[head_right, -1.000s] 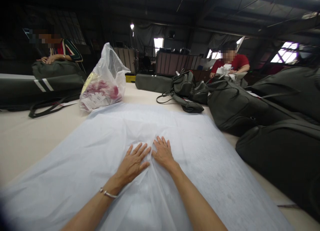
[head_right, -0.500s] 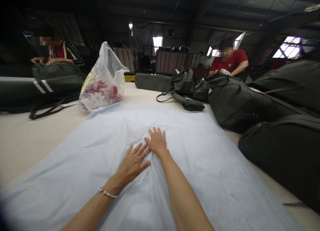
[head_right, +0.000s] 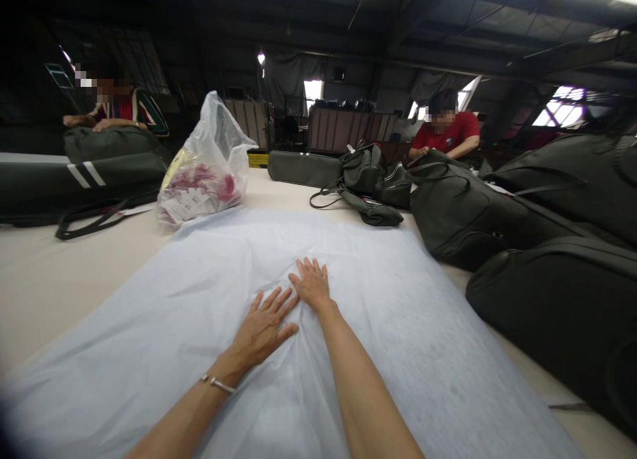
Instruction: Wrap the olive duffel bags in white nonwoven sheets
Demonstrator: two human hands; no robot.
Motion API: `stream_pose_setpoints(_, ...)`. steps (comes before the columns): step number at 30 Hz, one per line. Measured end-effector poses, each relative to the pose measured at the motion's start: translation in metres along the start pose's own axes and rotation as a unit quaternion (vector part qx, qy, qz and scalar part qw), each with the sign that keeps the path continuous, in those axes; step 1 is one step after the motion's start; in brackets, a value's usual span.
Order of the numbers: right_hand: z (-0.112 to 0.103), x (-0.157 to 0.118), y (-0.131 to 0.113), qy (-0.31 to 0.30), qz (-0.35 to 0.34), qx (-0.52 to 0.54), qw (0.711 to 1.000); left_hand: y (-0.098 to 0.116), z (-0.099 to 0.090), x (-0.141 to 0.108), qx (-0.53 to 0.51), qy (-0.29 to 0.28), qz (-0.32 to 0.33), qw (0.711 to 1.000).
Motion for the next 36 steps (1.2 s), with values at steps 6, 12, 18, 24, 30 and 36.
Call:
stream_pose_setpoints(6, -0.067, -0.051, 0.004, 0.061, -0.013, 0.08, 0.995, -0.002, -0.002, -0.001, -0.008, 0.026, -0.015, 1.0)
stream_pose_setpoints(12, -0.101, -0.09, 0.023, 0.068, 0.082, 0.209, 0.972, -0.001, 0.001, 0.0, 0.001, 0.027, -0.006, 1.0)
stream_pose_setpoints(18, -0.06, -0.029, 0.02, 0.08, 0.18, 0.293, 0.936, -0.001, 0.002, 0.0, 0.016, 0.028, 0.006, 0.999)
stream_pose_setpoints(24, -0.033, 0.027, 0.019, 0.09, 0.207, 0.282, 0.933, 0.0, 0.0, -0.001, -0.005, 0.02, 0.003, 1.0)
stream_pose_setpoints(30, -0.028, 0.036, 0.029, 0.114, 0.156, 0.207, 0.959, 0.0, 0.003, 0.001, -0.033, -0.012, -0.006, 0.999)
stream_pose_setpoints(36, -0.036, 0.037, 0.034, 0.165, 0.131, 0.156, 0.965, 0.003, 0.001, 0.019, -0.033, -0.059, -0.004, 0.998)
Point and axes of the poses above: each hand's wrist, its own x-axis towards the middle knuckle, its own z-axis out of the palm, y = z × x, the point moved 7 cm from there along x, towards the middle knuckle, and after that the axes turned 11 degrees about x, right-handed, at the moved point
